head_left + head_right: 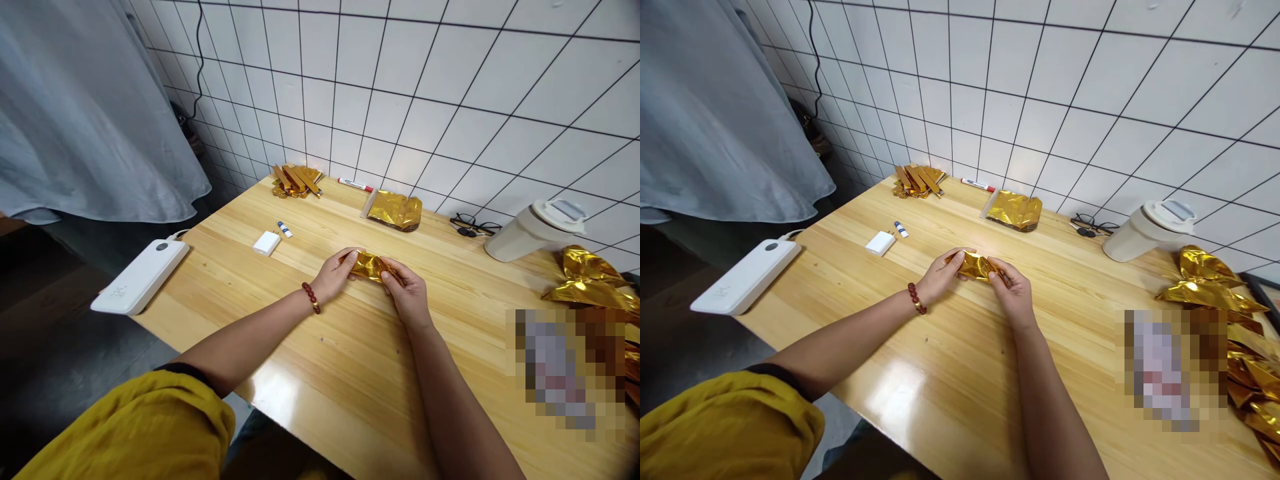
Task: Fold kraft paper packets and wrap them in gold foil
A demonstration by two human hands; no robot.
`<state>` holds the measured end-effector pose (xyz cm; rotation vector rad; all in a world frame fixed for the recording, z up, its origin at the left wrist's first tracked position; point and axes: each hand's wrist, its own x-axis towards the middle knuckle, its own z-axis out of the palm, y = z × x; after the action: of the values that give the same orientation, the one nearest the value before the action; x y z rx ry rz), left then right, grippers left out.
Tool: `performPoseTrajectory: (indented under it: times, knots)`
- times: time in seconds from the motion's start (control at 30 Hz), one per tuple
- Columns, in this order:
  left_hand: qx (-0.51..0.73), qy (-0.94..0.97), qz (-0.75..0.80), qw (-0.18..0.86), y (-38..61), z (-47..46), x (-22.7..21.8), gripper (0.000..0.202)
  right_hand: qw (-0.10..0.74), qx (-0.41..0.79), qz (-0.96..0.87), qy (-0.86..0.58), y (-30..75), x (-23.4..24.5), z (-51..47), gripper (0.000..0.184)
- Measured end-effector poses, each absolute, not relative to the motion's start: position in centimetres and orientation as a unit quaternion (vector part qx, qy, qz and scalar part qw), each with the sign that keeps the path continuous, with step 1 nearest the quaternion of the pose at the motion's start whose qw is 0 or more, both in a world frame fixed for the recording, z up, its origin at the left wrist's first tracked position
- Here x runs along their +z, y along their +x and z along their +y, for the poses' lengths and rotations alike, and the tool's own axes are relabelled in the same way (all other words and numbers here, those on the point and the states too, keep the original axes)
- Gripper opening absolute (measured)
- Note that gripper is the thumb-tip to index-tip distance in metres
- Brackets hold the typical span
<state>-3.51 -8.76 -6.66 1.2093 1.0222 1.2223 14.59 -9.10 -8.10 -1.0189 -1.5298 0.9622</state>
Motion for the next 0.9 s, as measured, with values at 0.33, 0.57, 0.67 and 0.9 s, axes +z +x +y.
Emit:
performPoseTrajectory:
  times: [0.33,0.57,0.67,0.9]
  knots:
    - [0.504,0.527,0.425,0.536,-3.55,-8.62,-6.97,0.062,0.54,0.48,-0.554,-0.413,14.59,-7.92,-9.09,0.033]
    - [0.499,0.544,0.401,0.543,-3.38,-8.87,-6.89,0.062,0.573,0.5,-0.504,-0.409,14.86,-8.02,-8.84,0.03]
    - [0.501,0.522,0.42,0.548,-3.48,-8.74,-6.71,0.067,0.557,0.502,-0.524,-0.405,14.69,-7.84,-8.97,0.031]
    - [0.501,0.52,0.42,0.549,-3.47,-8.69,-6.68,0.067,0.561,0.505,-0.521,-0.398,14.72,-7.88,-8.99,0.03]
